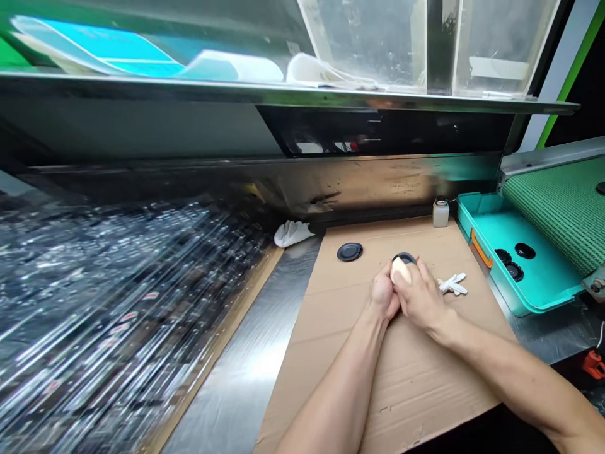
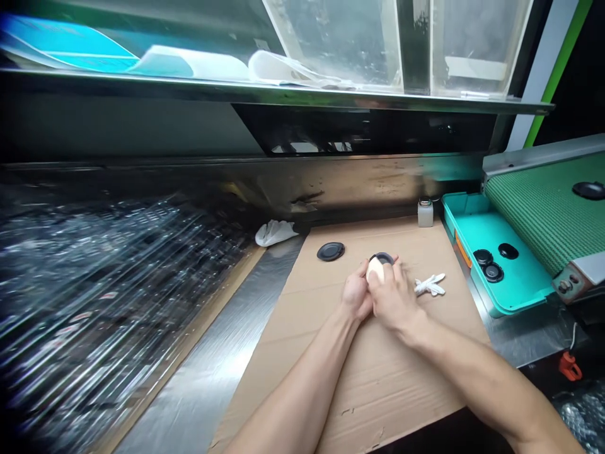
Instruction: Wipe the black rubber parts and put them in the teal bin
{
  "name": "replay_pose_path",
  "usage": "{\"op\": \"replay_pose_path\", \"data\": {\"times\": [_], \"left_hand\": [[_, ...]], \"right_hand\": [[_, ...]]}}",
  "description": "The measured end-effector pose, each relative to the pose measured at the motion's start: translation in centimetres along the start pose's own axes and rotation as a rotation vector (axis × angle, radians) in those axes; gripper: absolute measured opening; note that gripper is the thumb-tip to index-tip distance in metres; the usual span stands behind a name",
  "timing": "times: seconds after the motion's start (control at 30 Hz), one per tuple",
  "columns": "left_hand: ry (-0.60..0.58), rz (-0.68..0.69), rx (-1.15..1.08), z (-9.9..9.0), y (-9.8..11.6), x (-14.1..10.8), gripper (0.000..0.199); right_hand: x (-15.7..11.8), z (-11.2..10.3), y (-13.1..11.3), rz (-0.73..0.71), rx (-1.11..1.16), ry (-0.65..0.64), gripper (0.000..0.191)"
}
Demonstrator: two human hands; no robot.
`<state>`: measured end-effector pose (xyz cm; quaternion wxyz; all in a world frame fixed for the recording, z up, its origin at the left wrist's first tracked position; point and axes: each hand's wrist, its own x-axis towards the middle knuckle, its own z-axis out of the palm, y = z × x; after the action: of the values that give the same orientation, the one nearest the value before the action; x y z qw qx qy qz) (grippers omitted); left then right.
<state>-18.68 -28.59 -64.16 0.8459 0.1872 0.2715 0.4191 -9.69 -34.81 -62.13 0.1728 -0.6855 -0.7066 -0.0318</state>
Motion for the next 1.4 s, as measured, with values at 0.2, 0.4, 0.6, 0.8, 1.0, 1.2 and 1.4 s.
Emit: {"op": "replay_pose_path", "data": {"times": [0.2, 0.4, 0.6, 0.8, 1.0, 1.2, 1.4], "left_hand": [[0.048, 0.096, -0.024, -0.1, 0.2, 0.3, 0.032], [0.006, 0.082, 0.005, 0.1, 0.3, 0.4, 0.037], [-0.015, 0.095, 0.062, -0.3, -0.4, 0.5, 0.036], [-0.011, 0.092, 0.069, -0.5, -0.8, 0.5, 0.036], [0.021, 0.083, 0.051, 0.2, -1.2, 0.0, 0.034], [0.045, 0.098, 0.027, 0.2, -1.6, 0.1, 0.034], [0.072, 0.107, 0.02, 0.1, -1.5, 0.4, 0.035]], "right_hand": [[1.4, 0.4, 4.1, 0.204, 0.246, 0.208, 0.038], [0.8, -0.3, 5.9, 0.161, 0.637, 0.049, 0.058], [0.8, -0.4, 4.5, 0.17, 0.723, 0.04, 0.032], [1.8, 0.9, 4.5, 0.229, 1.023, -0.183, 0.03], [0.7, -1.1, 4.2, 0.243, 0.453, 0.038, 0.03], [1.3, -1.5, 1.7, 0.337, 0.076, -0.024, 0.033], [1.6, -1.2, 1.2, 0.33, 0.072, -0.083, 0.031]]}}
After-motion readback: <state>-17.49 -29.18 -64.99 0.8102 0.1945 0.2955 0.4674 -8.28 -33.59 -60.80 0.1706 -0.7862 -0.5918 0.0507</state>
